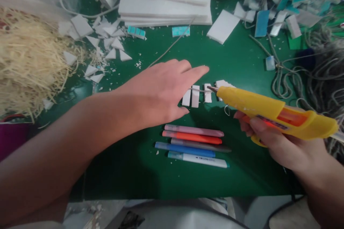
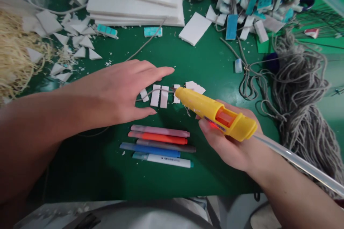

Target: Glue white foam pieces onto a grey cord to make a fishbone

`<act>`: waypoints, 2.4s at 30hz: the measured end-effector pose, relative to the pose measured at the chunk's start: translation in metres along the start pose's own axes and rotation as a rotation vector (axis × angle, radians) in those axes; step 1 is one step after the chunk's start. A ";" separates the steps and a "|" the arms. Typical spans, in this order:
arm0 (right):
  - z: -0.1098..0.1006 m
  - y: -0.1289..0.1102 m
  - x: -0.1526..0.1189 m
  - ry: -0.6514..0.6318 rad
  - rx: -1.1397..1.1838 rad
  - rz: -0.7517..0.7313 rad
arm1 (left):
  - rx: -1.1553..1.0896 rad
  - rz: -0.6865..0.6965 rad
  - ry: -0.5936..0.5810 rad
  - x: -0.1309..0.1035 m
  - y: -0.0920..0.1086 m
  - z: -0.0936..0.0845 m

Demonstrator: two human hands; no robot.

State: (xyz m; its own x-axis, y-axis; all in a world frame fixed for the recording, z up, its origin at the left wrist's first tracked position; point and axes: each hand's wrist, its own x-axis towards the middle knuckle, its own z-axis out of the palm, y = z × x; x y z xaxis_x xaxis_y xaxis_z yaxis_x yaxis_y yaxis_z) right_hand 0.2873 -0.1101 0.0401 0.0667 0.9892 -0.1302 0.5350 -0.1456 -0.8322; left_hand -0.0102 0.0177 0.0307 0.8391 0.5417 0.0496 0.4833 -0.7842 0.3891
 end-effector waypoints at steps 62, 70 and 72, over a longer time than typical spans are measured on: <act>0.008 -0.025 0.015 -0.214 0.058 0.091 | 0.355 -0.441 -0.331 -0.009 0.045 -0.042; 0.007 -0.026 0.015 -0.208 0.038 0.066 | 0.347 -0.387 -0.298 -0.002 0.037 -0.027; 0.007 -0.026 0.016 -0.201 0.031 0.054 | 0.337 -0.388 -0.324 -0.002 0.037 -0.028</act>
State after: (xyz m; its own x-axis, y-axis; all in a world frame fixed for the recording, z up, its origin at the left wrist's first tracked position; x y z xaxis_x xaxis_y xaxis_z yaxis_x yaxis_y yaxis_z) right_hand 0.2684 -0.0908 0.0562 -0.0764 0.9578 -0.2769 0.5091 -0.2013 -0.8368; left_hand -0.0013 -0.0036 0.0708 0.5934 0.7294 -0.3403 0.7773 -0.6291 0.0070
